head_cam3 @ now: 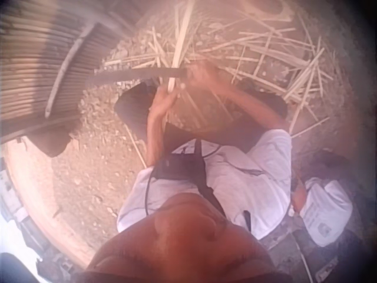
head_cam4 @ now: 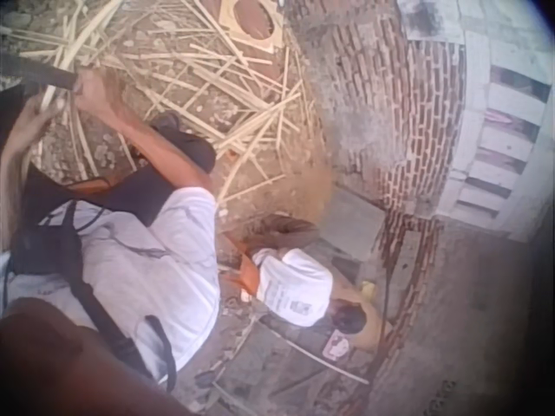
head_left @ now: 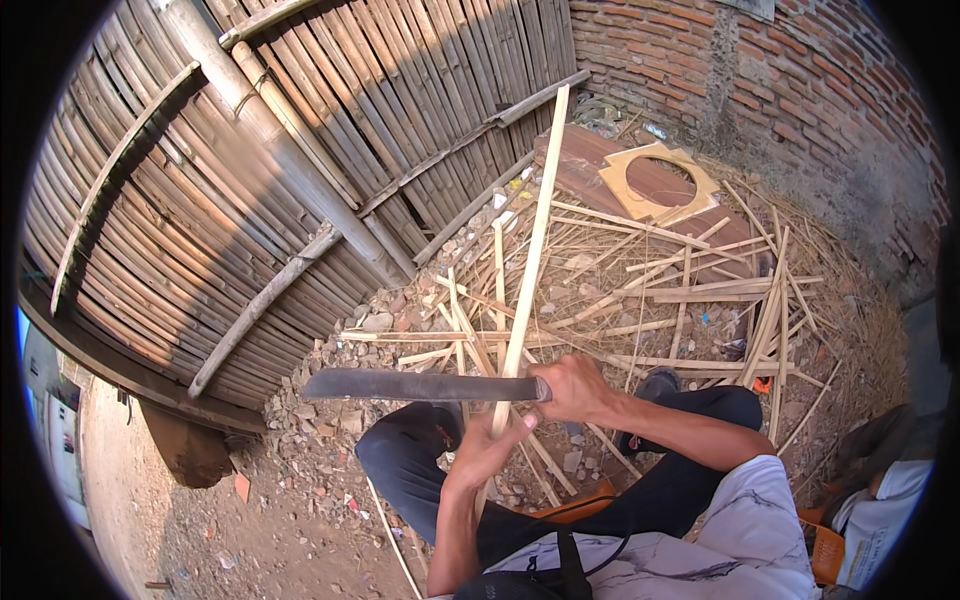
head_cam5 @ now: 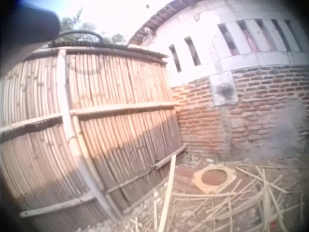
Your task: The person sits on the ground and uses a large knife to shave thin strips from a wooden stick. They hold the stick with one hand and repeatedly scrape the blade along its length to remove wood shavings.
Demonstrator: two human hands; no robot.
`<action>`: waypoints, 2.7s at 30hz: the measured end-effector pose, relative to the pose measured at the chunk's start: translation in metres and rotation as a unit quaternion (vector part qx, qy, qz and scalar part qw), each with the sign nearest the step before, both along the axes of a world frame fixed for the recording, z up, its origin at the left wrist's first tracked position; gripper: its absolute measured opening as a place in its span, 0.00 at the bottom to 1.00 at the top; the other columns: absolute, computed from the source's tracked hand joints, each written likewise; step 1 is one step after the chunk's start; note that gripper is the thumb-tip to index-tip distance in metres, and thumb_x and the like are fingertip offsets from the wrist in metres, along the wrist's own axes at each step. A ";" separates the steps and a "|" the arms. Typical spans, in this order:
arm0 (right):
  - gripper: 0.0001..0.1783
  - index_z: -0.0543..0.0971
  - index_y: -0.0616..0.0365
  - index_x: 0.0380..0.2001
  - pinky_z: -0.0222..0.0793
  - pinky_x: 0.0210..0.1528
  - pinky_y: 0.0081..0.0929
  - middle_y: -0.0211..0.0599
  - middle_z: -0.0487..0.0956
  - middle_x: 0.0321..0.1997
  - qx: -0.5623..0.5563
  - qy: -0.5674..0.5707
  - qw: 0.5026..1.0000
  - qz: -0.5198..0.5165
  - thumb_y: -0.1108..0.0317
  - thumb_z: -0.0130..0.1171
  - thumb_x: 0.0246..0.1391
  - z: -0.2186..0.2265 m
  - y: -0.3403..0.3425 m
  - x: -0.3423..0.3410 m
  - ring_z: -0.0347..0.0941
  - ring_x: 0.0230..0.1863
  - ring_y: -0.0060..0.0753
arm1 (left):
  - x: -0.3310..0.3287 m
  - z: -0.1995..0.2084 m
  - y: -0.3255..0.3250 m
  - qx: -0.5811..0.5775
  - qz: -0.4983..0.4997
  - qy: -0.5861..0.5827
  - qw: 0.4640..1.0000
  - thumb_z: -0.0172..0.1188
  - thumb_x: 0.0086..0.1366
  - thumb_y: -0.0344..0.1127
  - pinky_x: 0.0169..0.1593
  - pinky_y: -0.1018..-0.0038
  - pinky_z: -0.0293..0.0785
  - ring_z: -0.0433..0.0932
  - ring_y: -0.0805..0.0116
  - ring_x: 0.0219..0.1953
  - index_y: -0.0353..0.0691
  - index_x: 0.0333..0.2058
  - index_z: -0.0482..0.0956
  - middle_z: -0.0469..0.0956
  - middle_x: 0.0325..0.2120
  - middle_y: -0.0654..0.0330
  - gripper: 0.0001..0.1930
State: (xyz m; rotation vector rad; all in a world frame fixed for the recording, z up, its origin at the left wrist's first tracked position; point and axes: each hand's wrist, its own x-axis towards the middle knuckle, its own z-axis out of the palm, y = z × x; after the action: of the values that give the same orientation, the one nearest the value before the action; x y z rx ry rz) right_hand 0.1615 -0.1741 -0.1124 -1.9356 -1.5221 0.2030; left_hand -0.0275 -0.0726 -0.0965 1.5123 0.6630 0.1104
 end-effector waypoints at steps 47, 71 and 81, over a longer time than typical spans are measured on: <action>0.21 0.78 0.64 0.57 0.51 0.15 0.17 0.14 0.57 0.13 0.071 0.752 0.651 -0.078 0.60 0.55 0.70 -0.055 -0.032 -0.003 0.52 0.11 0.10 | 0.047 0.058 0.074 0.631 -0.354 0.312 0.615 0.68 0.57 0.35 0.42 0.59 0.84 0.88 0.53 0.40 0.42 0.34 0.89 0.87 0.35 0.52 0.07; 0.23 0.79 0.62 0.55 0.51 0.16 0.19 0.16 0.64 0.14 0.029 0.718 0.686 -0.112 0.61 0.68 0.62 -0.096 -0.020 -0.027 0.57 0.12 0.12 | 0.109 0.155 0.058 0.260 0.092 -0.390 0.878 0.53 0.76 0.48 0.43 0.71 0.70 0.77 0.69 0.36 0.38 0.44 0.78 0.78 0.34 0.57 0.17; 0.37 0.77 0.56 0.36 0.52 0.15 0.21 0.19 0.58 0.12 0.092 0.788 0.592 -0.139 0.29 0.41 0.69 -0.100 -0.046 -0.044 0.52 0.09 0.16 | 0.119 0.133 0.074 -0.070 0.002 -0.391 0.918 0.39 0.79 0.57 0.18 0.75 0.42 0.43 0.79 0.13 0.51 0.20 0.54 0.48 0.10 0.72 0.28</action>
State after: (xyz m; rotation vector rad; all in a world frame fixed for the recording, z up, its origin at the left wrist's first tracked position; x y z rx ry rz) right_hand 0.1178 -0.2205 -0.2127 -0.9408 0.0237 1.1646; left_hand 0.0919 0.0017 0.0364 1.1877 0.0235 0.6222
